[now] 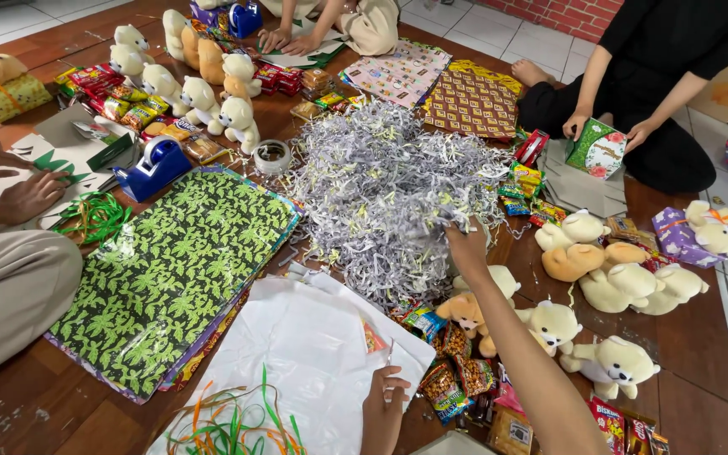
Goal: Assembling a gift hamper by filling a box with shredded paper and snacks, then wrapping it with decorative paper
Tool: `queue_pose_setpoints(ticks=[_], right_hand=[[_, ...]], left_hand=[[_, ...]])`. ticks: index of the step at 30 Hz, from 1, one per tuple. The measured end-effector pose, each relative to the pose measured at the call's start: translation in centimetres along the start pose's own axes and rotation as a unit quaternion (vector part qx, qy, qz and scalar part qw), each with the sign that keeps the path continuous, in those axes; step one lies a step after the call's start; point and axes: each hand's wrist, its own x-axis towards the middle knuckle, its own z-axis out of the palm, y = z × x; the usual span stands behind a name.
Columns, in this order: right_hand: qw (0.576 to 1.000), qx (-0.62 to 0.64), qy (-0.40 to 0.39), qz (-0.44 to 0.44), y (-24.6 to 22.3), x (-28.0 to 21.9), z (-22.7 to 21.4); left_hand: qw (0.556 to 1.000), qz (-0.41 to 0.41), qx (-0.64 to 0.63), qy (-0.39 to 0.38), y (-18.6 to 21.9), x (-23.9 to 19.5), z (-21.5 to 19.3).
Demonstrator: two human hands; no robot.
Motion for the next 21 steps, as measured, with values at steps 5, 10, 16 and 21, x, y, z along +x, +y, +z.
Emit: queue_pose_setpoints(ticks=[5,10,16,21], right_hand=[[0.999,0.004,-0.043,0.028,2.2,-6.5,-1.8],[0.967,-0.108,-0.149,-0.175,8.1,-13.8,-3.7],[0.893,-0.178,-0.330,-0.248,9.6,-25.1,-4.7],[0.946,-0.093,-0.244,-0.192,10.3,-30.2,-5.4]], left_hand=[[0.978,-0.085,-0.189,-0.023,5.4,-1.7,-1.5],[0.890,-0.118,-0.438,-0.038,4.5,-1.2,-1.8],[0.819,-0.163,-0.544,-0.085,-4.0,-2.4,-0.6],[0.826,-0.141,-0.536,-0.100,-8.4,-2.9,0.3]])
